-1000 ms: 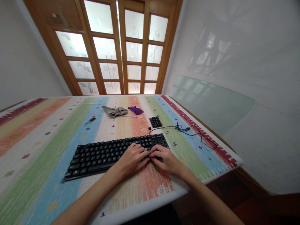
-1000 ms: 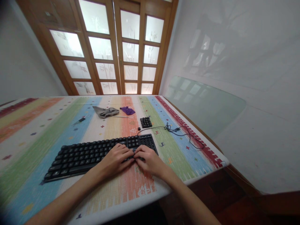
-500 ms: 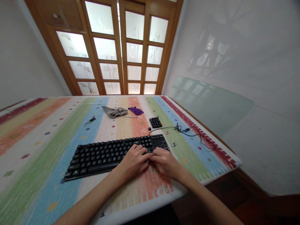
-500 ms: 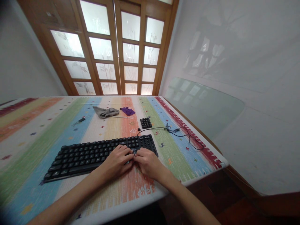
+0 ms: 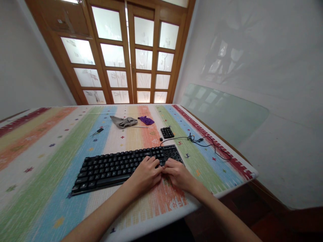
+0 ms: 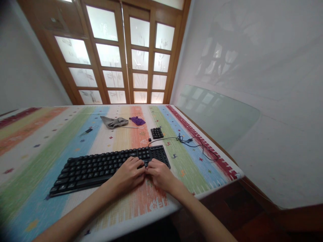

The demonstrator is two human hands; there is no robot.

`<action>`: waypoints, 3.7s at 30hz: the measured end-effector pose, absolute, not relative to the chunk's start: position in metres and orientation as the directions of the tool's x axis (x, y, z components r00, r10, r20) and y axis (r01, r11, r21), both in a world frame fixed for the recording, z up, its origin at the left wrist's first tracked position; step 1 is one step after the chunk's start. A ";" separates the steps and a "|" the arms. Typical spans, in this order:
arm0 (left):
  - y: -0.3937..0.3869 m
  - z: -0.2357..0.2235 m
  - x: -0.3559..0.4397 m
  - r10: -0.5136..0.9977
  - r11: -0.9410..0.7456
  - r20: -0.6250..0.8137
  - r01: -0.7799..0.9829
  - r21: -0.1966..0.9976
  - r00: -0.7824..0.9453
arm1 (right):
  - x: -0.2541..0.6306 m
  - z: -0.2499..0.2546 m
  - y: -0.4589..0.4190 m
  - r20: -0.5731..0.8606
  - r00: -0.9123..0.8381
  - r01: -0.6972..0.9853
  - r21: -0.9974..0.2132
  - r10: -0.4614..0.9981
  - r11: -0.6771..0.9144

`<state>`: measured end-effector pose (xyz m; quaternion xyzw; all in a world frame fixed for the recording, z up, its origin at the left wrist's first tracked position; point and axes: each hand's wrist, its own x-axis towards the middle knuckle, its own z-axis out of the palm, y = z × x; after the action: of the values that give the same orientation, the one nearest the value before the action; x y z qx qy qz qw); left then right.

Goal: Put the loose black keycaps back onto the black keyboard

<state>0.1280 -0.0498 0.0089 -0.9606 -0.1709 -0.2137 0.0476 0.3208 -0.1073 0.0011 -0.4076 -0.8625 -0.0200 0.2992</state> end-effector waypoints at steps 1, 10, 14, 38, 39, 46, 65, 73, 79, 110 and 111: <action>-0.050 0.009 0.128 0.301 -0.938 0.425 0.345 -0.028 0.854 | 0.321 0.000 -0.108 0.538 -0.486 0.716 -0.207 0.689 0.667; -0.051 0.010 0.125 0.323 -0.938 0.452 0.343 0.040 0.831 | 0.330 0.006 -0.114 0.542 -0.403 0.647 -0.401 0.737 0.649; -0.051 0.008 0.125 0.304 -0.944 0.462 0.327 0.031 0.833 | 0.338 0.005 -0.119 0.553 -0.321 0.670 -0.441 0.769 0.597; -0.052 0.009 0.125 0.272 -0.949 0.482 0.314 -0.007 0.833 | 0.334 0.006 -0.131 0.464 -0.526 0.808 0.012 0.713 0.589; -0.052 0.010 0.125 0.272 -0.949 0.485 0.314 -0.006 0.831 | 0.334 0.006 -0.131 0.457 -0.528 0.810 0.018 0.716 0.585; -0.053 0.012 0.125 0.288 -0.946 0.466 0.325 0.002 0.837 | 0.339 0.013 -0.123 0.458 -0.484 0.746 -0.230 0.746 0.625; -0.052 0.006 0.126 0.293 -0.939 0.437 0.343 -0.038 0.850 | 0.366 0.026 0.023 0.417 -0.216 0.917 -0.224 0.883 0.330; -0.052 0.003 0.126 0.310 -0.934 0.438 0.356 -0.025 0.844 | 0.356 0.023 0.038 0.343 -0.150 0.938 -0.248 0.927 0.243; -0.052 0.003 0.127 0.354 -0.925 0.454 0.379 0.039 0.817 | 0.367 0.037 -0.008 0.412 -0.129 0.819 -0.469 0.902 0.331; -0.054 0.005 0.138 0.385 -0.923 0.559 0.313 0.224 0.735 | 0.341 0.002 -0.107 0.572 -0.364 0.671 -0.387 0.736 0.632; -0.054 0.005 0.138 0.386 -0.922 0.557 0.315 0.224 0.735 | 0.341 0.002 -0.107 0.576 -0.376 0.670 -0.372 0.726 0.642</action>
<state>0.1382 -0.0540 0.0054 -0.9298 -0.1886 -0.3110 -0.0574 0.3405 -0.1067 0.0025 -0.4213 -0.8286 0.0378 0.3668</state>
